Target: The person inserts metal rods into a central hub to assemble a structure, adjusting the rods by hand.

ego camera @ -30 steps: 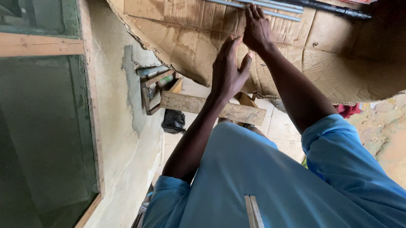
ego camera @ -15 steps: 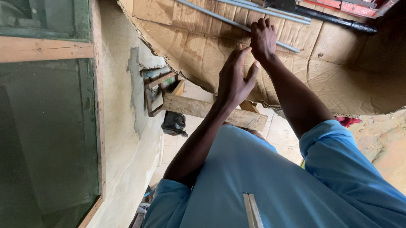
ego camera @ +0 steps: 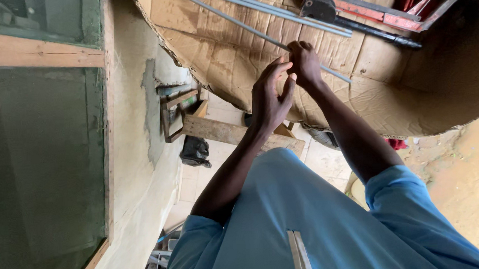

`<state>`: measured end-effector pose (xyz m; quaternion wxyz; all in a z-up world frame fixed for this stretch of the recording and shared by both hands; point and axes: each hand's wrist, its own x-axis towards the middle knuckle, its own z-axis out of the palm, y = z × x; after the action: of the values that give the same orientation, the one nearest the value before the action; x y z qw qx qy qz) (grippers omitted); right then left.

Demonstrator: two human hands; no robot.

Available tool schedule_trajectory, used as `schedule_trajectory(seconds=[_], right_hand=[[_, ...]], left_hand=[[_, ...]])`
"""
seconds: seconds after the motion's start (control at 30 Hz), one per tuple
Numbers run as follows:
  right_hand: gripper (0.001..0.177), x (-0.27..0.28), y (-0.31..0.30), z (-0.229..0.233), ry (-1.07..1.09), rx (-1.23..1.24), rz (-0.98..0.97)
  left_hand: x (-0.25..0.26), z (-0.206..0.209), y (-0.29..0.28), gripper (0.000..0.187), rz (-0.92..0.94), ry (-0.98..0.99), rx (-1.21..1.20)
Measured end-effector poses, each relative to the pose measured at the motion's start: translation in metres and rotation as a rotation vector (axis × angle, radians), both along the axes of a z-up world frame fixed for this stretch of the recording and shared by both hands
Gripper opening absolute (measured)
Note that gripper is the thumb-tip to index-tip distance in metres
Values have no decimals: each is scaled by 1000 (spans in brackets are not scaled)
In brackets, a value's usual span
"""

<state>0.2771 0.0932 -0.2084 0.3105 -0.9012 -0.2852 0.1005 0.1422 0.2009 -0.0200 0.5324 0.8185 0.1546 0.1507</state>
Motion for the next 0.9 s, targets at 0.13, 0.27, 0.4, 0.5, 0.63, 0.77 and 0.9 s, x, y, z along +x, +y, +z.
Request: schedule_trajectory(seconds=[0.13,0.27,0.4,0.5,0.63,0.77,0.9], right_hand=[[15,-24,-13,57,-91,182,0],[6,-45,-21,105,-55,267,-110],[8,-69,-37,150,-33,234,-163],[8,-85,-49,181,-105,230,-225],[11,-101,-64,207,-118,304,-242],[14,-119,-77,223,-30,384,-250],[19,-138,-89,230,126,325,-306]], left_hand=[[-4,1,-2,29,2,-10,-33],[-12,5,-3,29,4,-39,-34],[-22,12,-6,27,36,-31,-74],[-25,18,-13,25,63,-58,-121],[-31,24,-27,24,67,-83,-179],[-37,32,-45,25,65,-86,-176],[-53,42,-64,28,93,-63,-122]])
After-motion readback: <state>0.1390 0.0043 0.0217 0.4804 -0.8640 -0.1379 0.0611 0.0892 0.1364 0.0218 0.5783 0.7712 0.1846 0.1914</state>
